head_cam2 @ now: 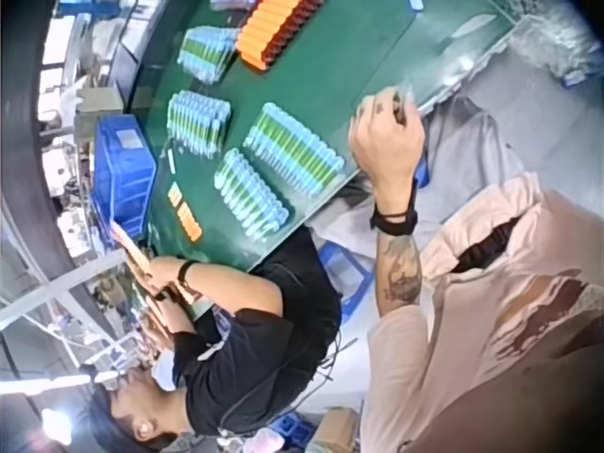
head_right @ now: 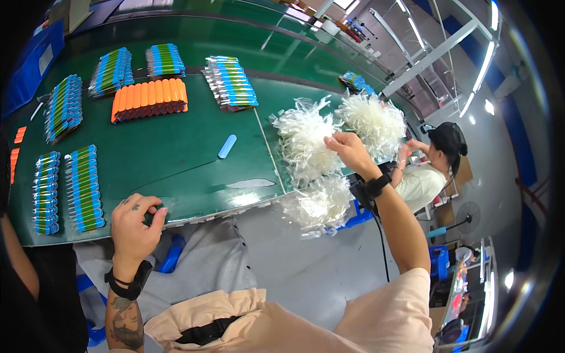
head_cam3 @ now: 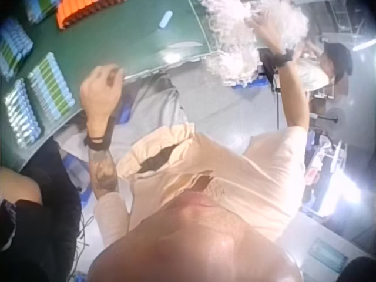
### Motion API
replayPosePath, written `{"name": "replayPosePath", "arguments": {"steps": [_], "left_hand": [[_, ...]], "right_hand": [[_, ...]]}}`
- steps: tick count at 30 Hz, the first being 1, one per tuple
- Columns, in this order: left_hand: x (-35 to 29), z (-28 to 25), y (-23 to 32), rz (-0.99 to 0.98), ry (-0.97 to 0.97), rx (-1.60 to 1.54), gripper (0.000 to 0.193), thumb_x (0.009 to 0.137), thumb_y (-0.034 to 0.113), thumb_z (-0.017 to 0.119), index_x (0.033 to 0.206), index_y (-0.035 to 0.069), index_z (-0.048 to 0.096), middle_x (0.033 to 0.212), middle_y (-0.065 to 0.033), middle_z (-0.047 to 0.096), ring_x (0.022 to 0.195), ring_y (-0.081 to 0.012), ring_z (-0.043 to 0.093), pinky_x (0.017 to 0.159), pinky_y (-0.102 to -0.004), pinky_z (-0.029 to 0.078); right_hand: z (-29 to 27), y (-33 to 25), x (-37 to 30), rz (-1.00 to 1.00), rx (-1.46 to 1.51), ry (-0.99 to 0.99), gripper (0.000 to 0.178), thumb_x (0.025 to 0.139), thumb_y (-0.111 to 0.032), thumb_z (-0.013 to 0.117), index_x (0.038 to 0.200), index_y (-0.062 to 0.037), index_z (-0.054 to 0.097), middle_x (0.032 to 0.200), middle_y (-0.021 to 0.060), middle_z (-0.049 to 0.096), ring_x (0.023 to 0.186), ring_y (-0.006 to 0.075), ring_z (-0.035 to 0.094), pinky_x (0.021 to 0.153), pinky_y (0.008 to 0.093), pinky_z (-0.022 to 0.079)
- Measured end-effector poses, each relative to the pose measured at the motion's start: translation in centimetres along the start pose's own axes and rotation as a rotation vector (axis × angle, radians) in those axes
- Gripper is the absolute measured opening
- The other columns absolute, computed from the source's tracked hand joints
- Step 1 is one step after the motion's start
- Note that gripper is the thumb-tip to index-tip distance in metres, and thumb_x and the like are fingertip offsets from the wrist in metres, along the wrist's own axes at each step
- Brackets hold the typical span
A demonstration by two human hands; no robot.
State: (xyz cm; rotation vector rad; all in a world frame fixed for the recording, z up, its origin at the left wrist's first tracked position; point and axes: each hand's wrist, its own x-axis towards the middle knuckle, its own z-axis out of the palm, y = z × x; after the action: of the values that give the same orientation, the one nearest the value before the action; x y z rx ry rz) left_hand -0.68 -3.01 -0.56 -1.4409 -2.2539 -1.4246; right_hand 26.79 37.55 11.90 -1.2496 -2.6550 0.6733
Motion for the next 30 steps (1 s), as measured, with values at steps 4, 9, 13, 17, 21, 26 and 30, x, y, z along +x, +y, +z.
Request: {"name": "replayPosePath", "arguments": {"steps": [4, 9, 13, 17, 21, 26, 30], "left_hand": [[-0.2, -0.7, -0.1, -0.012, -0.007, 0.029, 0.013, 0.078, 0.014, 0.078, 0.087, 0.008, 0.071, 0.074, -0.0053, 0.062, 0.069, -0.0266, 0.062, 0.065, -0.0390, 0.047], [-0.5, -0.6, -0.4, -0.029, 0.024, 0.089, 0.012, 0.077, 0.014, 0.078, 0.084, 0.008, 0.071, 0.077, -0.0057, 0.064, 0.070, -0.0284, 0.063, 0.065, -0.0396, 0.048], [-0.5, -0.5, -0.1, 0.029, 0.048, 0.077, 0.016, 0.079, 0.024, 0.079, 0.085, 0.011, 0.072, 0.078, -0.0057, 0.065, 0.074, -0.0286, 0.066, 0.067, -0.0406, 0.050], [-0.8, -0.7, -0.4, 0.031, 0.048, 0.078, 0.017, 0.079, 0.021, 0.077, 0.089, 0.011, 0.071, 0.081, -0.0066, 0.066, 0.074, -0.0298, 0.066, 0.069, -0.0426, 0.051], [-1.8, -0.4, -0.4, 0.091, 0.144, 0.062, 0.018, 0.077, 0.020, 0.076, 0.091, 0.009, 0.072, 0.087, -0.0085, 0.068, 0.075, -0.0313, 0.066, 0.069, -0.0437, 0.052], [-7.3, -2.1, 1.1, 0.074, 0.185, 0.017, 0.021, 0.074, 0.014, 0.080, 0.094, 0.009, 0.073, 0.092, -0.0064, 0.069, 0.081, -0.0280, 0.065, 0.071, -0.0403, 0.050], [-12.8, -4.0, 1.4, -0.136, 0.206, -0.007, 0.021, 0.072, 0.006, 0.080, 0.091, 0.009, 0.072, 0.094, -0.0056, 0.069, 0.081, -0.0272, 0.064, 0.074, -0.0383, 0.050]], "right_hand": [[-1.5, -3.9, -1.3, -0.257, 0.132, -0.062, 0.041, 0.102, -0.034, 0.056, 0.096, 0.0031, 0.073, 0.093, 0.0077, 0.072, 0.087, 0.0178, 0.064, 0.080, 0.0310, 0.050], [1.6, -15.6, -4.5, -0.449, 0.029, -0.217, 0.025, 0.088, -0.024, 0.075, 0.095, 0.0005, 0.073, 0.089, 0.0100, 0.072, 0.081, 0.0213, 0.066, 0.076, 0.0343, 0.051], [6.5, -22.3, -6.3, -0.884, -0.182, -0.400, 0.024, 0.080, -0.020, 0.081, 0.093, -0.0016, 0.073, 0.091, 0.0142, 0.072, 0.086, 0.0330, 0.069, 0.074, 0.0398, 0.055], [12.7, -28.4, -5.6, -1.102, -0.112, -0.486, 0.025, 0.076, -0.014, 0.081, 0.096, -0.0021, 0.073, 0.090, 0.0146, 0.071, 0.087, 0.0342, 0.069, 0.076, 0.0423, 0.055], [18.7, -34.1, -3.6, -1.268, 0.072, -0.448, 0.026, 0.079, -0.019, 0.077, 0.098, -0.0026, 0.072, 0.093, 0.0146, 0.069, 0.087, 0.0370, 0.067, 0.077, 0.0432, 0.055], [23.4, -37.8, -3.2, -1.452, -0.012, -0.447, 0.031, 0.075, -0.017, 0.074, 0.100, 0.0004, 0.071, 0.106, 0.0159, 0.071, 0.090, 0.0380, 0.068, 0.082, 0.0448, 0.056], [24.9, -37.9, -4.1, -1.608, -0.098, -0.338, 0.025, 0.069, -0.016, 0.068, 0.087, 0.0019, 0.070, 0.099, 0.0171, 0.071, 0.085, 0.0364, 0.070, 0.078, 0.0429, 0.059]]}}
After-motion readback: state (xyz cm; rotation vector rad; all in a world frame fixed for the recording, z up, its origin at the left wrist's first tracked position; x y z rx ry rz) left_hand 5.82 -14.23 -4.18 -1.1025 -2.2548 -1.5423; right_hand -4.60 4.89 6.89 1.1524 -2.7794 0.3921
